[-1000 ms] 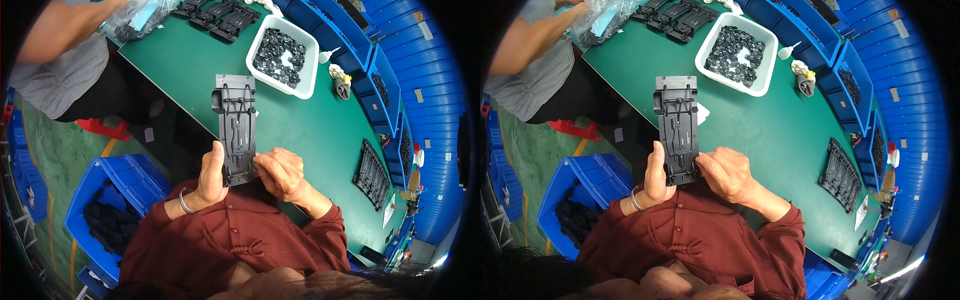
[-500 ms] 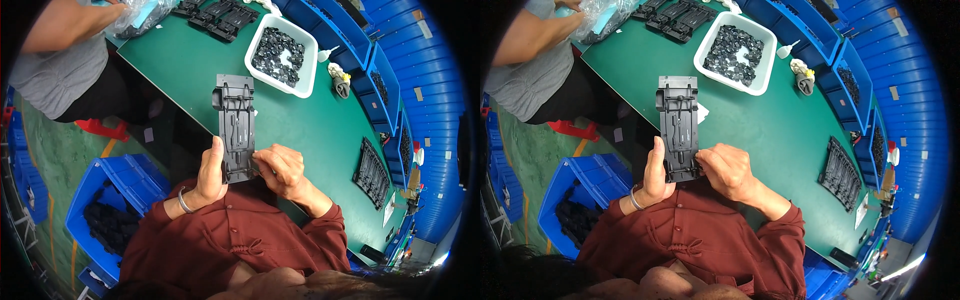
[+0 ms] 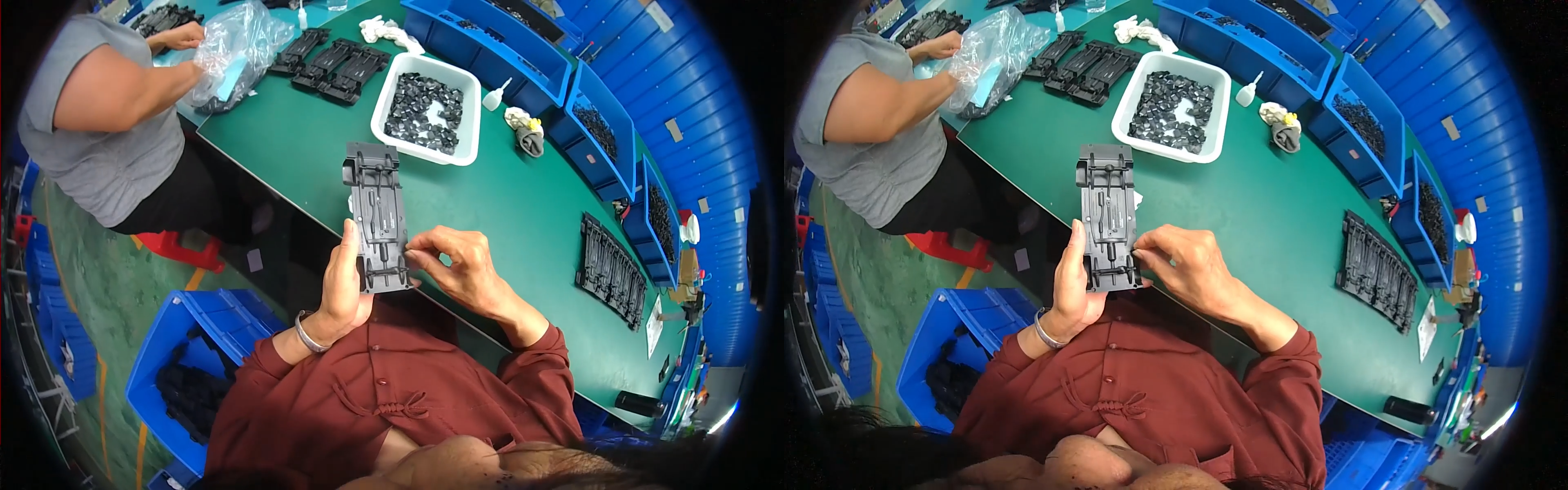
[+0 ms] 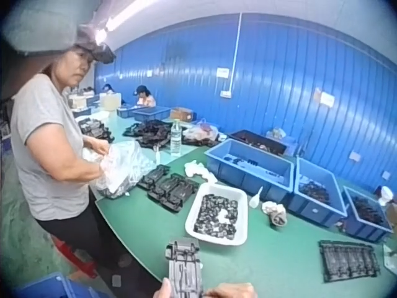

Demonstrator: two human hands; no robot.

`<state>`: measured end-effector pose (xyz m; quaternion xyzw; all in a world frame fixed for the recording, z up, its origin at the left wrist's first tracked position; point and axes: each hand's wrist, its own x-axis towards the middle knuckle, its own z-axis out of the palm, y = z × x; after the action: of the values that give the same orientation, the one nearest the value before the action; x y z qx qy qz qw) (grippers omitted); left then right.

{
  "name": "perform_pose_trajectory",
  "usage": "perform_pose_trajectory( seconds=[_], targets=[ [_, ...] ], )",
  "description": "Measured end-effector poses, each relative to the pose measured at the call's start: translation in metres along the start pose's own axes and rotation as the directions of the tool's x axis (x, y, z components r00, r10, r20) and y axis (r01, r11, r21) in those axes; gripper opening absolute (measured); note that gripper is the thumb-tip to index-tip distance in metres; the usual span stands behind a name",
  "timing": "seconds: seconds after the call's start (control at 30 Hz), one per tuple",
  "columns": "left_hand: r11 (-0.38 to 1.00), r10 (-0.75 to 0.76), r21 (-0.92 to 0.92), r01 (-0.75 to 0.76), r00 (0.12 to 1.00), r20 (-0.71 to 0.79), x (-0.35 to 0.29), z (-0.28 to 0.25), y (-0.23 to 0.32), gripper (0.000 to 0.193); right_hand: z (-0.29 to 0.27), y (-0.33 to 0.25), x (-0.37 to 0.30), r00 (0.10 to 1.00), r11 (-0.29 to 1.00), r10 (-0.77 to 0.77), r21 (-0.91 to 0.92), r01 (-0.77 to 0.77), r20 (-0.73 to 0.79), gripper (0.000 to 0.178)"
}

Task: The recorder is assembling small plastic components onto a toy car chassis at a factory workbench.

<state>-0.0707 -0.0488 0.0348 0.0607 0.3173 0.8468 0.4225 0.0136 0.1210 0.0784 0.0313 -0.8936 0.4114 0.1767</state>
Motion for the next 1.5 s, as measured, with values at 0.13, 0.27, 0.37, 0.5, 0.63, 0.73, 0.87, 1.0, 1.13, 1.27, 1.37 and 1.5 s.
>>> perform_pose_trajectory(
  seconds=[0.13,0.27,0.37,0.5,0.63,0.73,0.87,1.0,1.13,1.27,1.37,1.5],
  targets=[
    [1.000,-0.008,-0.003,0.008,1.000,-0.021,0.000,0.003,0.001,0.066,-0.002,0.001,-0.002,0.995,0.994,0.089,0.058,-0.091,0.034,0.011],
    [1.000,-0.011,-0.006,0.011,1.000,0.002,0.001,0.001,0.001,0.065,-0.005,-0.002,-0.001,0.986,0.983,0.152,0.090,-0.158,0.071,0.014],
    [1.000,-0.009,-0.009,0.009,1.000,0.014,-0.001,0.001,0.003,0.064,-0.010,-0.009,0.003,0.958,0.952,0.260,0.134,-0.274,0.118,0.019],
    [0.999,-0.042,-0.030,0.042,0.999,0.018,-0.002,0.002,0.005,0.063,-0.011,-0.011,0.004,0.943,0.928,0.303,0.184,-0.324,0.135,0.020],
    [0.998,-0.057,-0.025,0.057,0.998,0.010,-0.002,0.001,0.007,0.064,-0.014,-0.009,0.007,0.940,0.925,0.296,0.194,-0.327,0.172,0.022],
    [0.997,-0.076,-0.024,0.075,0.997,-0.015,-0.001,0.005,0.009,0.065,-0.012,-0.001,0.004,0.928,0.894,0.320,0.264,-0.362,0.190,0.023],
    [0.997,-0.083,-0.002,0.083,0.995,0.053,0.000,-0.002,0.011,0.066,-0.012,-0.001,0.005,0.900,0.825,0.375,0.362,-0.434,0.223,0.024],
    [0.998,-0.067,0.010,0.066,0.997,0.047,-0.001,0.002,0.012,0.066,-0.009,-0.002,0.004,0.913,0.835,0.360,0.369,-0.407,0.192,0.023],
    [1.000,-0.010,0.016,0.009,0.999,0.046,-0.003,0.006,0.010,0.065,0.001,0.001,0.001,0.989,0.966,0.146,0.211,-0.151,0.038,0.015],
    [0.999,0.023,0.022,-0.024,0.999,0.042,-0.001,0.001,0.004,0.063,0.007,0.008,0.001,0.997,0.996,-0.039,0.079,0.044,-0.065,0.012],
    [0.999,0.043,0.009,-0.043,0.997,0.064,0.000,-0.002,0.001,0.063,0.009,0.012,0.001,0.992,0.993,-0.104,0.045,0.108,-0.075,0.014],
    [0.997,0.073,0.026,-0.073,0.997,0.016,-0.002,0.001,0.000,0.061,0.009,0.012,0.004,0.985,0.987,-0.160,-0.014,0.159,-0.072,0.015]
  ],
)
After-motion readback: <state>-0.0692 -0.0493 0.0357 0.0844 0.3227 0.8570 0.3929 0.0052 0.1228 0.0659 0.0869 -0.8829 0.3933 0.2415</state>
